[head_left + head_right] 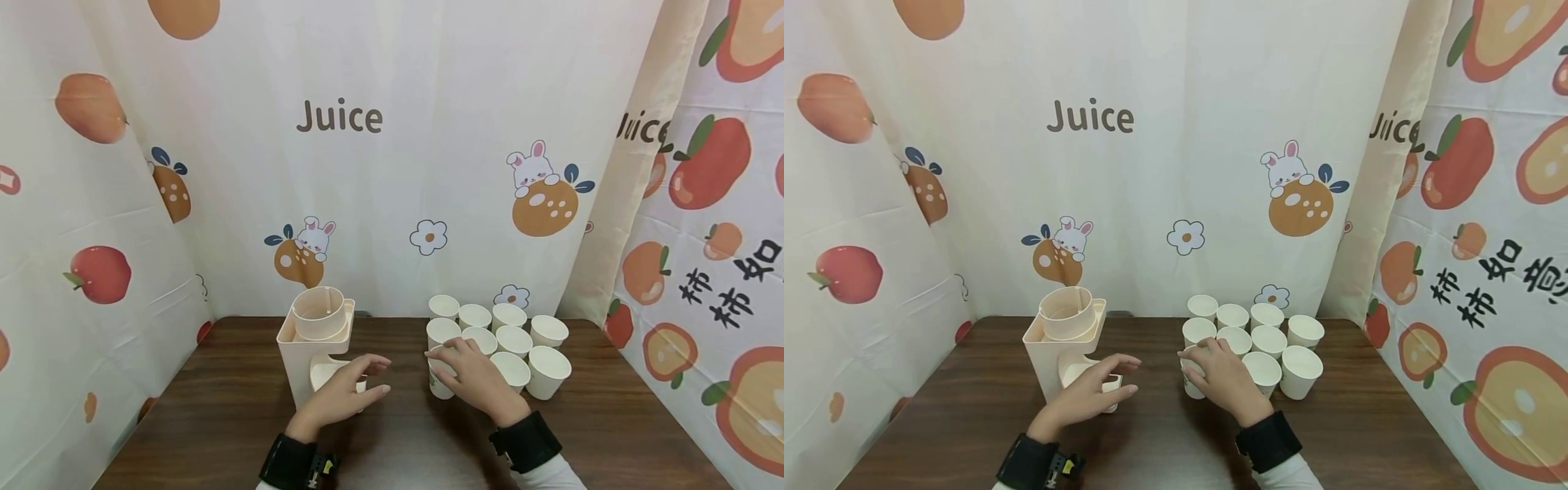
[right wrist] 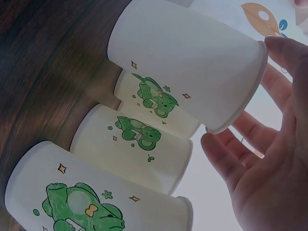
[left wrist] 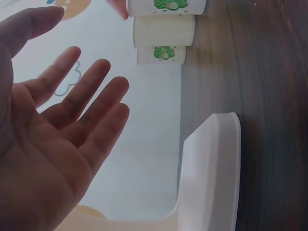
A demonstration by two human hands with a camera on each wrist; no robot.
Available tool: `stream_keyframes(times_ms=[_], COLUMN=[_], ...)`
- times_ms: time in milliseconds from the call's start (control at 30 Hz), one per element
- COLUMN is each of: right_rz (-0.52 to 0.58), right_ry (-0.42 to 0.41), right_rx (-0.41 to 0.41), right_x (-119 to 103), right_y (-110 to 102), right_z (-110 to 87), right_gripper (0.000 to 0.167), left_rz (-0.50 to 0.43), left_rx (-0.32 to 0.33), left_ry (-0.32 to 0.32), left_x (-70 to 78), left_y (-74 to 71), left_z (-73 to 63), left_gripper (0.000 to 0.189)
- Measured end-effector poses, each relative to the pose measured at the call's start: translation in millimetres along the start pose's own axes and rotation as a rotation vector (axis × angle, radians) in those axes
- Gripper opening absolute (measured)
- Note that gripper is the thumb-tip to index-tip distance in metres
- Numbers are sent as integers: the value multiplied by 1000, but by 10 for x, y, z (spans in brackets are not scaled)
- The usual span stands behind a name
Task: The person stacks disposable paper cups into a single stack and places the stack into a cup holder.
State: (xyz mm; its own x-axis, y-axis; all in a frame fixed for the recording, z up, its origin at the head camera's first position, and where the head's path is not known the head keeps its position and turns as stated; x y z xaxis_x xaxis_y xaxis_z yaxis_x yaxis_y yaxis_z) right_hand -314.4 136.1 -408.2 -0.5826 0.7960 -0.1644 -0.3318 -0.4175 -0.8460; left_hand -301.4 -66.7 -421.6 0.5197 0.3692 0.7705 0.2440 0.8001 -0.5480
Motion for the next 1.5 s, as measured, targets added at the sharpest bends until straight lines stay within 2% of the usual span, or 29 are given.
stream_keyframes(times_ms=[233, 500, 700, 1067, 1333, 1500], right_rz=[7, 11, 11, 32, 63, 103], right_ry=[8, -14, -32, -12, -43, -53], right_rx=[-12, 16, 61, -2, -11, -21], right_x=[-27, -129, -211, -288, -347, -361], right_y=[-24, -46, -76, -57, -79, -69], right_z=[-24, -83, -121, -182, -191, -200], right_gripper=[27, 26, 24, 25, 26, 26], left_rz=[-2, -24, -44, -74, -170, -269], left_rx=[-17, -79, -102, -103, -132, -160], left_ry=[-20, -33, -57, -112, -140, -119], left_x=[-31, -59, -79, -116, -169, -150], left_y=[97, 380, 523, 665, 789, 897], left_z=[50, 145, 182, 225, 276, 299], left_gripper=[43, 45, 51, 63, 72, 69])
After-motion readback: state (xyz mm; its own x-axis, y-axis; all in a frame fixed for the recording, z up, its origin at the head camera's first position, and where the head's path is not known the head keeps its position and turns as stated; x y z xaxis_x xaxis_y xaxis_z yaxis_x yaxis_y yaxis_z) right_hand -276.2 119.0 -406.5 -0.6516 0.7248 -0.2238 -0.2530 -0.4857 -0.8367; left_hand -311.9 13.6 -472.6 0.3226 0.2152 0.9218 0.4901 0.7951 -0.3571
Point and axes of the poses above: each hand's wrist, its own z-axis towards the middle knuckle, its own y-axis out of the palm, x = y × z, the point moved 9 cm from there along z, towards the middle knuckle, and after that the axes turned 5 degrees about x, right-handed, at the moved point
